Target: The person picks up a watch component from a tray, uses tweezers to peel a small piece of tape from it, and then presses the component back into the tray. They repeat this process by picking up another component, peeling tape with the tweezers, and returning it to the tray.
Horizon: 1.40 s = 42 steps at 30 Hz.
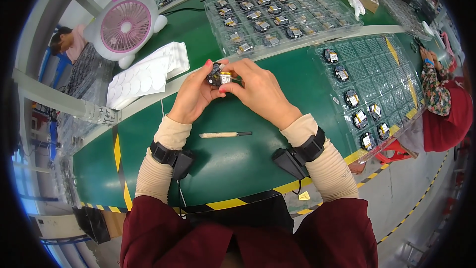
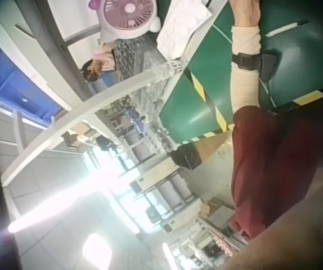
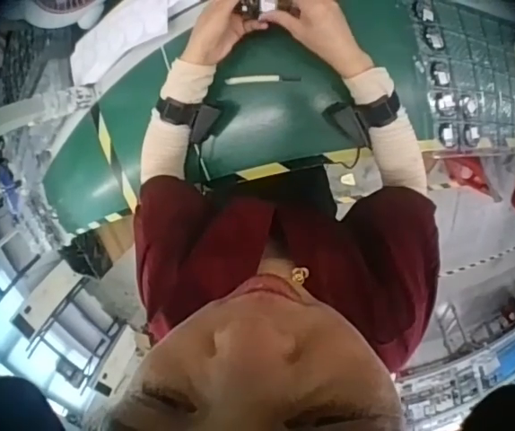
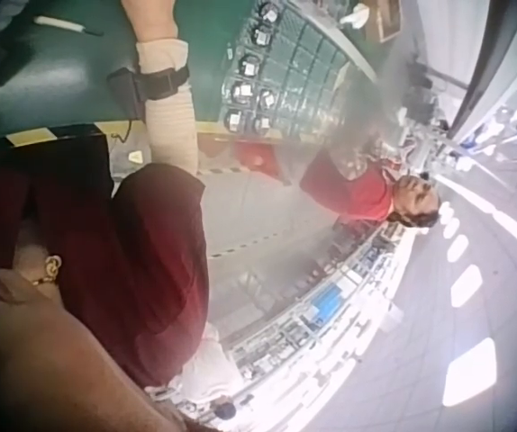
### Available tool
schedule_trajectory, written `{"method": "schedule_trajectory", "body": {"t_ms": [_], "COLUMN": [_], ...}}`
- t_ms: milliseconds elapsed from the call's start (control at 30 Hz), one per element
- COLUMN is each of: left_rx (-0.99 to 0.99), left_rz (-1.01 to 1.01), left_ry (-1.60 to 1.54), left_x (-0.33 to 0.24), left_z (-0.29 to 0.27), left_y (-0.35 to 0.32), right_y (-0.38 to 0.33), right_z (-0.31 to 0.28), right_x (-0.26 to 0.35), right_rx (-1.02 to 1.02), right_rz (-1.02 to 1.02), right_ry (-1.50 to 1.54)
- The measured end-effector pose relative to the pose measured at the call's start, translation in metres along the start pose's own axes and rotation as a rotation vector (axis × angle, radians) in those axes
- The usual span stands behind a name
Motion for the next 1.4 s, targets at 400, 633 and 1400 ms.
{"method": "schedule_trajectory", "body": {"t_ms": [400,633,1400], "left_rx": [0.061,-0.011,-0.040], "left_rz": [-0.078,-0.157,0.017], "left_ry": [0.058,0.224,0.393], "left_x": [0.008,0.010,0.000], "left_z": [-0.007,-0.025,-0.047], "left_y": [0.003,-0.020,-0.079], "right_y": [0.003,0.003,-0.019], "right_z": [0.004,-0.002,0.040], "right_x": [-0.029,-0.036,0.030], "right_rx": [-0.062,-0.020,0.240], "right_rz": [0.263,0.424,0.110], "right_ry": [0.371,0.284,0.058]}}
Point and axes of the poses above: each hand's wrist, its own y-axis towards the middle knuckle, its own z-axis out of the palm, x = y × z, the point moved 4 cm from there along y, towards the middle knuckle, and after that the axes turned 1 degree about z, right-handed, at the moved point
